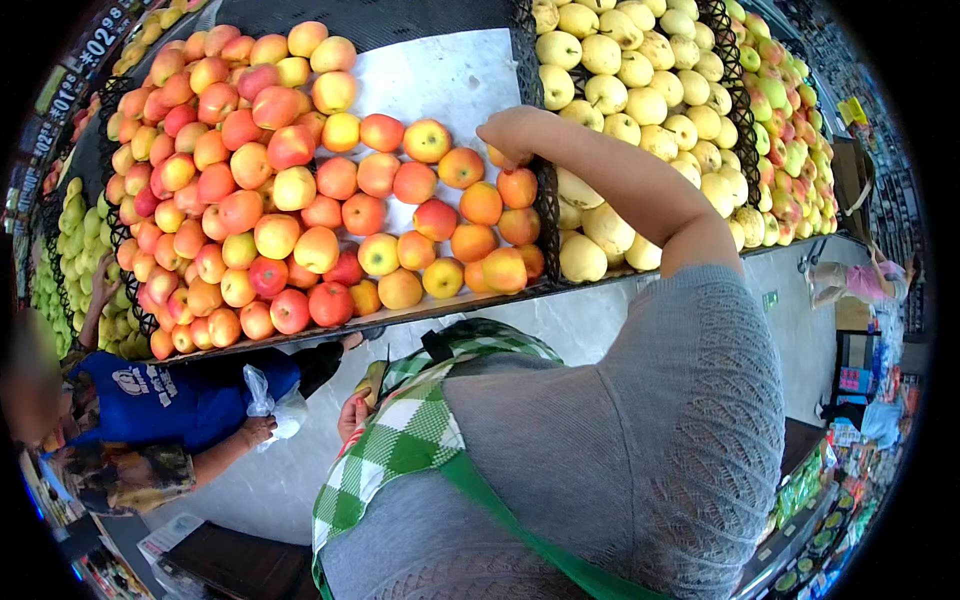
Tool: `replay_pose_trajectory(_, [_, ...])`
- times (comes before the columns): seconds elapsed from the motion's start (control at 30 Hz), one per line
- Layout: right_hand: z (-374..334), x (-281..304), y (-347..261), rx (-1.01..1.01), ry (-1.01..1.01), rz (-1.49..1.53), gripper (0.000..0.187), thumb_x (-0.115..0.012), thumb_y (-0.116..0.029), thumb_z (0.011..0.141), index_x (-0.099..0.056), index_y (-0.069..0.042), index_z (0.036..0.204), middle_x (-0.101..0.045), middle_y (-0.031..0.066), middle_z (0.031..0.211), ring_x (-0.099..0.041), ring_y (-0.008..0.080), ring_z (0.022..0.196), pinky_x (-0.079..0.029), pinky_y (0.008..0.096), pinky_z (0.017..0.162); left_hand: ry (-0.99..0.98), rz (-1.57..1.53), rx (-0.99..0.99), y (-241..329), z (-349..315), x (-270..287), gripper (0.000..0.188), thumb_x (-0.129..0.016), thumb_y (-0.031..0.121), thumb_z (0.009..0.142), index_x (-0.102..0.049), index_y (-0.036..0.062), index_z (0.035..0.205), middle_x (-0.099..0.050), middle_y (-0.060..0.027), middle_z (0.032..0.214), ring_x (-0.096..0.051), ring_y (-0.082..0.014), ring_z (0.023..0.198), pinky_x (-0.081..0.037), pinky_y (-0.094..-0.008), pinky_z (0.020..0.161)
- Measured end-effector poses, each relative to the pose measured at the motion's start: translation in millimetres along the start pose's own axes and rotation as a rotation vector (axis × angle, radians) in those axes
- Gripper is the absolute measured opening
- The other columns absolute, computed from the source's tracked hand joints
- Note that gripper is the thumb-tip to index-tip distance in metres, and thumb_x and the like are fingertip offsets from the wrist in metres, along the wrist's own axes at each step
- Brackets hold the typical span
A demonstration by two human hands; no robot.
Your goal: The person picks through a large display bin of apples by hand, selecting individual fruit and moving others aside.
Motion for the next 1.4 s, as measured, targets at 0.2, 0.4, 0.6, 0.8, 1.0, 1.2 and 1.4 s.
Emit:
replay_pose_trajectory(0.2, [8, 20, 21, 0.139, -0.014, 0.219, 0.06, -0.077, -0.027, 0.059, -0.057, -0.003, 0.111, -0.066, 0.0185, 0.101, -0.064, 0.033, 0.094, -0.05, 0.0406, 0.077, -0.019, -0.007, -0.037, -10, 4, 7, 0.023, -0.06, 0.02, 0.099, -0.066, 0.0021, 0.112, -0.055, 0.0021, 0.065, -0.043, -0.0045, 0.054, -0.033, -0.0221, 0.049])
replay_pose_trajectory(0.4, [13, 117, -11, 0.326, 0.22, 0.704, 0.064, -0.068, -0.021, 0.073, -0.051, -0.006, 0.132, -0.06, 0.0121, 0.12, -0.058, 0.0233, 0.11, -0.046, 0.0355, 0.096, 0.061, -0.077, -0.025, -4, -7, 9, 0.023, -0.061, 0.021, 0.098, -0.067, 0.0029, 0.111, -0.053, 0.0029, 0.064, -0.041, -0.0041, 0.052, -0.03, -0.0224, 0.046])
replay_pose_trajectory(0.6, [61, 203, -45, 0.568, 0.447, 1.365, 0.058, -0.063, -0.018, 0.081, -0.049, -0.008, 0.137, -0.056, 0.006, 0.128, -0.055, 0.0164, 0.116, -0.046, 0.0326, 0.098, 0.104, -0.095, -0.05, -12, -9, 17, 0.024, -0.061, 0.023, 0.098, -0.068, 0.0036, 0.112, -0.055, 0.0032, 0.066, -0.043, -0.0039, 0.054, -0.032, -0.0215, 0.048])
replay_pose_trajectory(0.8, [156, 261, -32, 0.326, 0.716, 1.665, 0.053, -0.069, -0.03, 0.084, -0.056, -0.007, 0.13, -0.06, 0.0072, 0.117, -0.057, 0.0167, 0.107, -0.049, 0.0365, 0.093, 0.212, -0.126, -0.14, -24, -9, 25, 0.026, -0.061, 0.024, 0.098, -0.068, 0.0035, 0.113, -0.055, 0.0038, 0.066, -0.042, -0.0033, 0.054, -0.032, -0.021, 0.049])
replay_pose_trajectory(1.0, [258, 304, -22, 0.005, 0.744, 1.22, 0.065, -0.068, -0.047, 0.081, -0.058, -0.002, 0.126, -0.064, 0.0169, 0.118, -0.063, 0.0269, 0.106, -0.048, 0.0399, 0.092, 0.276, -0.137, -0.018, -53, -12, 34, 0.026, -0.06, 0.024, 0.099, -0.068, 0.0035, 0.113, -0.056, 0.0035, 0.067, -0.043, -0.0034, 0.055, -0.033, -0.0207, 0.05])
replay_pose_trajectory(1.2, [308, 311, -43, -0.127, 0.875, 0.684, 0.059, -0.052, -0.051, 0.091, -0.056, 0.0, 0.12, -0.064, 0.0256, 0.117, -0.06, 0.0395, 0.111, -0.049, 0.0459, 0.092, 0.292, -0.127, 0.048, -65, -21, 36, 0.026, -0.058, 0.023, 0.1, -0.067, 0.003, 0.114, -0.059, 0.0025, 0.069, -0.046, -0.0035, 0.057, -0.035, -0.0204, 0.051])
replay_pose_trajectory(1.4, [298, 310, -46, -0.048, 0.799, 0.612, 0.067, -0.049, -0.059, 0.09, -0.056, 0.001, 0.121, -0.062, 0.0256, 0.12, -0.059, 0.04, 0.114, -0.047, 0.0472, 0.093, 0.328, -0.134, 0.071, -68, -24, 29, 0.027, -0.058, 0.022, 0.1, -0.066, 0.0012, 0.115, -0.061, 0.0019, 0.072, -0.046, -0.0036, 0.057, -0.036, -0.0199, 0.052])
Point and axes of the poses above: each hand's wrist, its own z-axis towards the middle knuckle, its own x-axis out of the back of the hand, y = z × x, the point moved 6 cm from there along z, towards the middle knuckle
